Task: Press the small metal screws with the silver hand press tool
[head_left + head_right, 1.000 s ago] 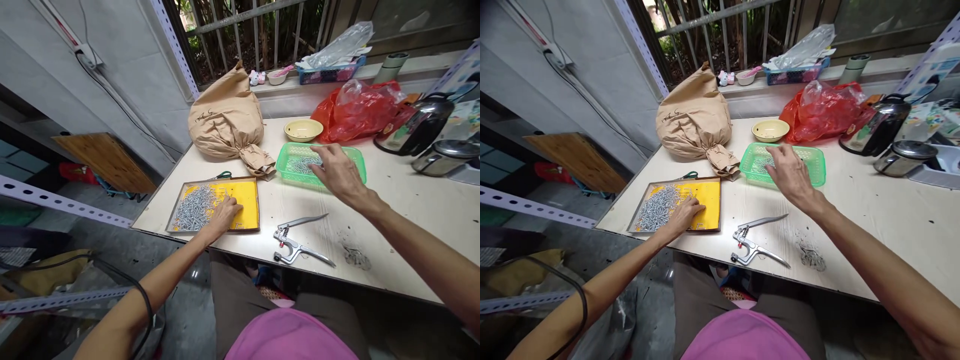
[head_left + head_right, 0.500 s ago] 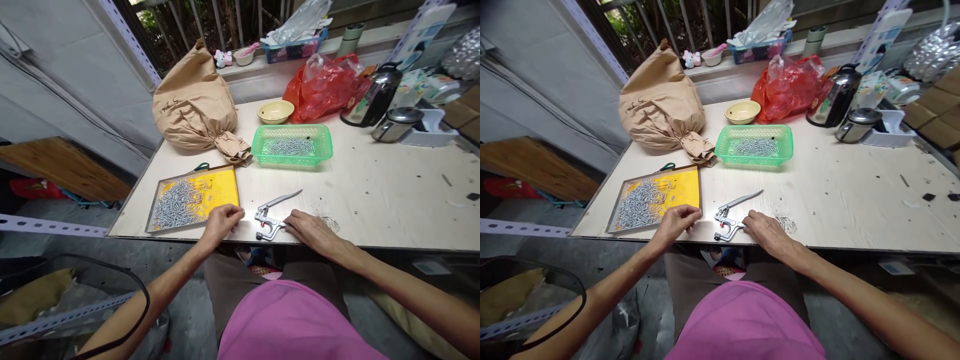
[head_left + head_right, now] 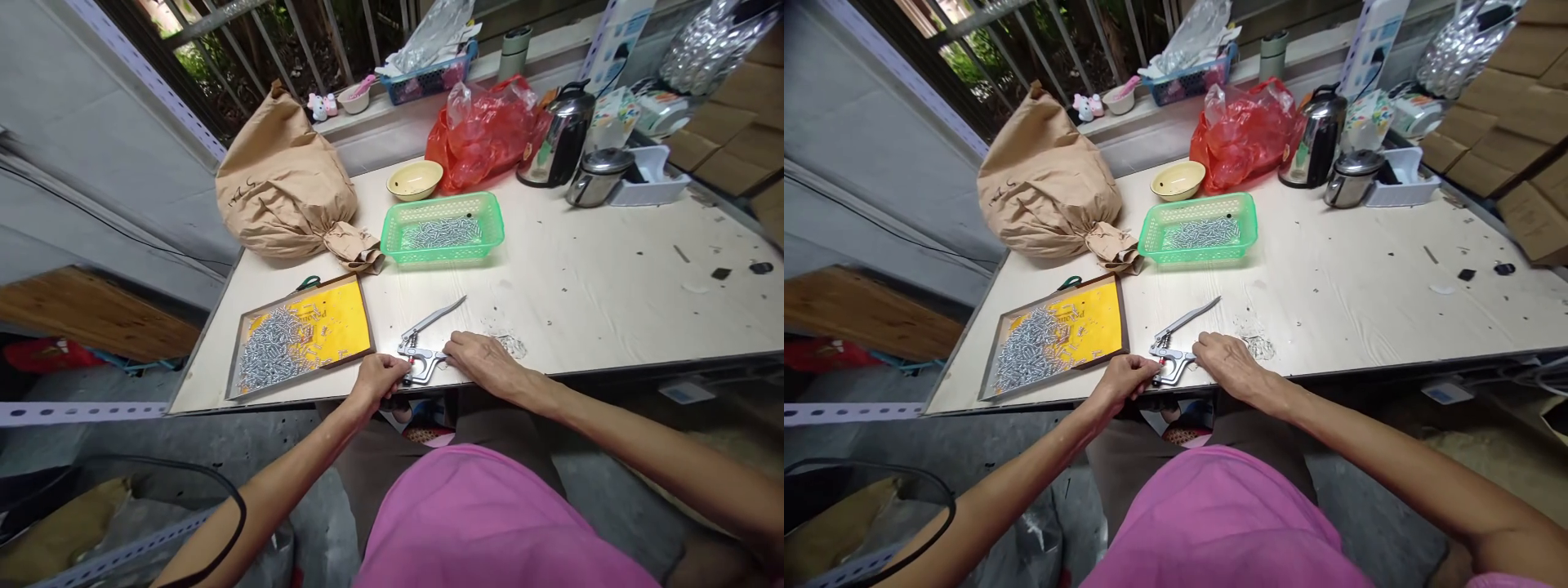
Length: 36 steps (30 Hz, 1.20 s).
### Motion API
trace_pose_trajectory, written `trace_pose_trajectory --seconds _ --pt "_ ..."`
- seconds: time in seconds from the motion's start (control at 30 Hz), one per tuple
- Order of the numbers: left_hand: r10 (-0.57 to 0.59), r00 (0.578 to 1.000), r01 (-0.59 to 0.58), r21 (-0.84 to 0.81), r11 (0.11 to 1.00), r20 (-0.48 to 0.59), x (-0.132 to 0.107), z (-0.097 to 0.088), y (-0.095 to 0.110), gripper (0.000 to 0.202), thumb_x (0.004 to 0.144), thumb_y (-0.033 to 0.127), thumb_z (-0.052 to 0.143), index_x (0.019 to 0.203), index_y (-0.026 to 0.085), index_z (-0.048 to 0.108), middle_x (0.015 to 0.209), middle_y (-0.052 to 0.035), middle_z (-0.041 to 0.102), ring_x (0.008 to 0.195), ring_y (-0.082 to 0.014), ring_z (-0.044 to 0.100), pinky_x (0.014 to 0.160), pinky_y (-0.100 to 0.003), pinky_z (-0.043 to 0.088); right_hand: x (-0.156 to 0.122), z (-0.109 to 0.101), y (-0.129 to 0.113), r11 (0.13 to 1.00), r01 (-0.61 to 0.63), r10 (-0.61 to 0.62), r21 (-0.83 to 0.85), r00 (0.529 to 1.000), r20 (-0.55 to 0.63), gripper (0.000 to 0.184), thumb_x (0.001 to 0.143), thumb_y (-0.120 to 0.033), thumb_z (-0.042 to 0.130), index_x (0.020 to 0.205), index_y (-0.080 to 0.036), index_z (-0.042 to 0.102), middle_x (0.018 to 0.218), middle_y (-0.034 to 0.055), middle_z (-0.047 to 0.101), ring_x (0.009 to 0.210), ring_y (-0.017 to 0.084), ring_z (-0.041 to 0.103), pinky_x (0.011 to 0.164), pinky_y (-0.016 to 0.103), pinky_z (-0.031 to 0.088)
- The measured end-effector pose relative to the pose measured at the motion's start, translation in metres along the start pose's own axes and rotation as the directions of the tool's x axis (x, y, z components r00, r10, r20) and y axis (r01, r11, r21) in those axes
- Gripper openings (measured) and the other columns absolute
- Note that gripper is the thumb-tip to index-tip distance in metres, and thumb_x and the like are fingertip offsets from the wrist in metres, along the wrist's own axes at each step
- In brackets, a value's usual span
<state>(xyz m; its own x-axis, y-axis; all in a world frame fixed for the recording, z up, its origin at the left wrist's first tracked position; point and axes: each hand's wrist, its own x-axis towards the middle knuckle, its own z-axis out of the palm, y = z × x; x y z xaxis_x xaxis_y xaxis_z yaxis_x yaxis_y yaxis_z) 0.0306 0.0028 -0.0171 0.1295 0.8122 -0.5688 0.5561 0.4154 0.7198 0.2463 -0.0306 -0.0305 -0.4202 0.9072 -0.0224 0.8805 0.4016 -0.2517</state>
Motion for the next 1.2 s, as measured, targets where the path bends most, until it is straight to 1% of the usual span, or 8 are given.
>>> trace_pose_trajectory --seconds 0.33,0.47,0.57,0.83,0.93,1.07,1.13,1.2 --pt "-0.061 0.99 0.048 0.102 0.994 0.129 0.004 -0.006 0.009 0.023 0.073 0.031 0.063 0.059 0.013 0.057 0.036 0.0075 0.041 0.032 -0.0039 0.031 0.035 -0.018 0.022 0.001 -0.01 0.003 1.0 0.022 -0.022 0.016 0.999 0.026 0.018 0.093 -0.029 0.047 0.095 -0.017 0.061 0.1 0.0089 0.059 0.087 0.019 0.054 0.067 0.028 0.038" --pt "-0.062 0.989 0.046 0.121 0.992 0.134 0.003 -0.007 0.009 0.024 0.073 0.032 0.064 0.059 0.013 0.057 0.037 0.0073 0.042 0.032 -0.0041 0.032 0.035 -0.018 0.022 0.011 -0.013 0.027 0.999 0.05 -0.051 -0.021 0.996 -0.07 0.073 0.075 -0.06 0.063 0.131 -0.017 0.045 0.141 0.0195 0.036 0.125 0.036 0.035 0.094 0.047 0.034" --pt "-0.062 0.99 0.047 0.124 0.991 0.125 0.003 -0.006 0.007 0.023 0.072 0.032 0.064 0.06 0.013 0.058 0.037 0.0073 0.042 0.033 -0.0043 0.032 0.035 -0.018 0.023 0.024 -0.011 0.043 0.995 0.088 -0.089 -0.051 0.996 -0.024 0.099 0.065 -0.073 0.061 0.139 -0.012 0.035 0.14 0.0222 0.036 0.13 0.041 0.027 0.1 0.054 0.026" --pt "-0.083 0.992 0.061 0.203 0.977 0.098 -0.002 -0.007 0.004 0.029 0.078 0.039 0.058 0.061 0.015 0.055 0.041 0.0059 0.043 0.035 -0.007 0.037 0.038 -0.02 0.028 0.023 -0.027 0.026 0.992 0.104 -0.101 -0.067 0.994 0.04 0.058 0.078 -0.051 0.064 0.119 -0.012 0.051 0.106 0.0143 0.06 0.098 0.029 0.051 0.085 0.04 0.034" --pt "0.129 0.992 -0.113 0.409 0.906 -0.011 -0.011 -0.006 0.005 0.03 0.084 0.04 0.052 0.069 0.015 0.06 0.055 0.0007 0.053 0.047 -0.0117 0.049 0.048 -0.025 0.039 0.014 -0.03 0.017 0.992 0.114 -0.113 -0.058 0.993 0.016 0.04 0.084 -0.04 0.059 0.114 -0.014 0.053 0.1 0.0114 0.061 0.094 0.026 0.05 0.083 0.038 0.032" --pt "0.61 0.791 -0.474 0.682 0.557 0.052 -0.014 0.005 0.015 0.024 0.082 0.03 0.058 0.102 0.017 0.061 0.099 -0.0074 0.061 0.091 -0.021 0.058 0.08 -0.034 0.047 0.01 -0.027 0.013 0.994 0.093 -0.092 -0.053 0.996 0.011 0.037 0.083 -0.032 0.06 0.115 -0.013 0.052 0.102 0.0112 0.061 0.095 0.026 0.051 0.082 0.037 0.033" --pt "0.683 0.702 -0.574 0.726 0.377 0.2 -0.008 0.014 0.024 0.038 0.08 0.028 0.062 0.115 0.018 0.054 0.116 -0.0094 0.057 0.107 -0.025 0.051 0.09 -0.039 0.044 0.009 -0.024 0.013 0.996 0.077 -0.076 -0.054 0.997 0.007 0.05 0.081 -0.031 0.063 0.123 -0.012 0.046 0.105 0.0119 0.061 0.096 0.027 0.051 0.083 0.038 0.034" --pt "0.669 0.666 -0.631 0.728 0.27 0.329 0.002 0.02 0.034 0.047 0.078 0.028 0.065 0.121 0.017 0.049 0.124 -0.0108 0.053 0.113 -0.0265 0.047 0.095 -0.041 0.042 0.009 -0.02 0.015 0.997 0.064 -0.064 -0.053 0.998 0.015 0.066 0.076 -0.032 0.067 0.132 -0.011 0.037 0.109 0.0135 0.059 0.098 0.027 0.051 0.083 0.038 0.036"
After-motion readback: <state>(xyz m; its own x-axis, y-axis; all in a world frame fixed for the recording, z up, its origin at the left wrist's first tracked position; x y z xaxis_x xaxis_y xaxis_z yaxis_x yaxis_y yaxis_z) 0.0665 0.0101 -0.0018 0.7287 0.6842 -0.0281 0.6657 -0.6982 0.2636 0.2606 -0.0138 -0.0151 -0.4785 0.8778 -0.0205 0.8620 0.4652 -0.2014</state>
